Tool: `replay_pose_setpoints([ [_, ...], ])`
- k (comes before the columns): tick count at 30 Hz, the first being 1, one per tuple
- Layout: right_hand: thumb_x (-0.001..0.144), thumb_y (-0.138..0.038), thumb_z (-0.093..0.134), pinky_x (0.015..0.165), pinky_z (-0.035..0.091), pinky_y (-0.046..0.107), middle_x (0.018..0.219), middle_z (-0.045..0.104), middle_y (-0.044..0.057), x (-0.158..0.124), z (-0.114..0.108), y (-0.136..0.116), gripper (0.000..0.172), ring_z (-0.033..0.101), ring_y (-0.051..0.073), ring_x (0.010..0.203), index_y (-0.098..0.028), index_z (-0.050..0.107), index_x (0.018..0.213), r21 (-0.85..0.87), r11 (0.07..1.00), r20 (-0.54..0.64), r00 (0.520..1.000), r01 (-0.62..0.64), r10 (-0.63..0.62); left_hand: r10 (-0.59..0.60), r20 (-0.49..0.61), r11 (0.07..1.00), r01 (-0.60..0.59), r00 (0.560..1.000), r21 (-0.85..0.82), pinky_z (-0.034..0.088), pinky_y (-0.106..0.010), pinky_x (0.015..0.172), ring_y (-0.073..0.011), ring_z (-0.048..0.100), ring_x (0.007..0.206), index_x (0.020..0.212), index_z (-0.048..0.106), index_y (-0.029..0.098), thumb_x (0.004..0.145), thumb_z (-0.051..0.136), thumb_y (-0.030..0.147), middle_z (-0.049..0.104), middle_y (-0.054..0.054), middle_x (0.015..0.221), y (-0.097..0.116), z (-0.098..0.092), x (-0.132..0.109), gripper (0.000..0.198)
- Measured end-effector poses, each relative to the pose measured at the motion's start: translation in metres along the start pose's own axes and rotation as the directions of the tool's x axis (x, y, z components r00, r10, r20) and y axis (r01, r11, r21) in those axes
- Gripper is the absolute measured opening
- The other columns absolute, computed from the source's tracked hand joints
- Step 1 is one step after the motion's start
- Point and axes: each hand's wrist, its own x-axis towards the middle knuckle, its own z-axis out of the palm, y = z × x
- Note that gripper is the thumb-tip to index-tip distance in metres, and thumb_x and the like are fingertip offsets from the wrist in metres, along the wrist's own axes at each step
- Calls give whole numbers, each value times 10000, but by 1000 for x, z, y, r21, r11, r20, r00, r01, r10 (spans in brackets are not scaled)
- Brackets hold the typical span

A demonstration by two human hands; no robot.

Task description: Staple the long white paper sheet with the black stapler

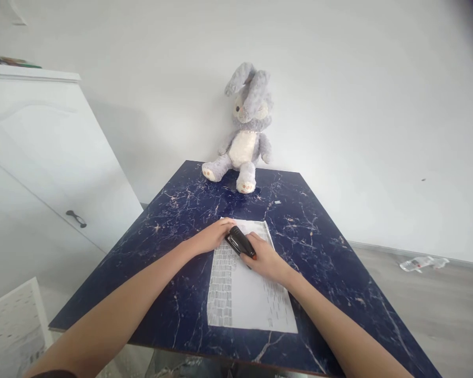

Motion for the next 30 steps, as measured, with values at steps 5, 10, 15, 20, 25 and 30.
replay_pose_setpoints([
  [5, 868, -319, 630, 700, 529, 337, 983, 668, 47, 0, -26, 17, 133, 632, 204, 812, -234, 625, 970, 74, 996, 94, 994, 53, -60, 1, -24, 993, 2, 1000, 121, 467, -433, 1042, -242, 582, 1151, 1090, 716, 214, 962, 524, 125, 629, -105, 1211, -1, -2, -1, 247],
  [10, 855, -171, 539, 877, 554, 392, 1013, 753, 70, 48, -76, 88, 255, 698, 234, 897, -221, 722, 1026, -162, 975, -294, 950, -155, 102, 51, 26, 986, -54, 998, 156, 465, -419, 1067, -244, 583, 1220, 1166, 695, 199, 1004, 473, 154, 621, -122, 1302, -2, 0, -1, 279],
  [15, 766, -95, 556, 1083, 467, 445, 1219, 727, 139, 103, -100, 138, 368, 664, 294, 1166, -189, 767, 1053, -392, 904, -251, 965, -170, 73, 59, 20, 971, -61, 998, 233, 467, -413, 1071, -245, 608, 1200, 1195, 676, 168, 989, 494, 147, 630, -134, 1300, 1, 2, -4, 276],
  [20, 754, -86, 546, 892, 552, 483, 882, 766, 168, 143, -67, 112, 240, 733, 318, 870, -183, 765, 772, -367, 925, -150, 988, -99, 47, 61, 24, 954, -66, 998, 294, 477, -411, 1047, -252, 618, 1181, 1187, 690, 173, 991, 497, 172, 642, -129, 1278, -8, 7, -7, 276],
  [25, 783, -133, 661, 859, 554, 299, 943, 779, 68, 198, 5, 32, 177, 723, 193, 875, -246, 780, 847, -237, 957, 99, 984, 170, -150, 26, 31, 950, -35, 999, 310, 475, -420, 1042, -261, 599, 1188, 1249, 673, 199, 963, 515, 164, 616, -123, 1330, -16, 12, -9, 328],
  [30, 835, -235, 683, 781, 511, 232, 857, 754, 47, 234, 49, -47, 153, 663, 122, 761, -128, 771, 899, -77, 961, 249, 939, 265, -239, -3, 40, 959, -8, 999, 285, 458, -433, 1067, -263, 571, 1233, 1276, 663, 222, 992, 455, 186, 605, -96, 1360, -9, 6, -10, 354],
])
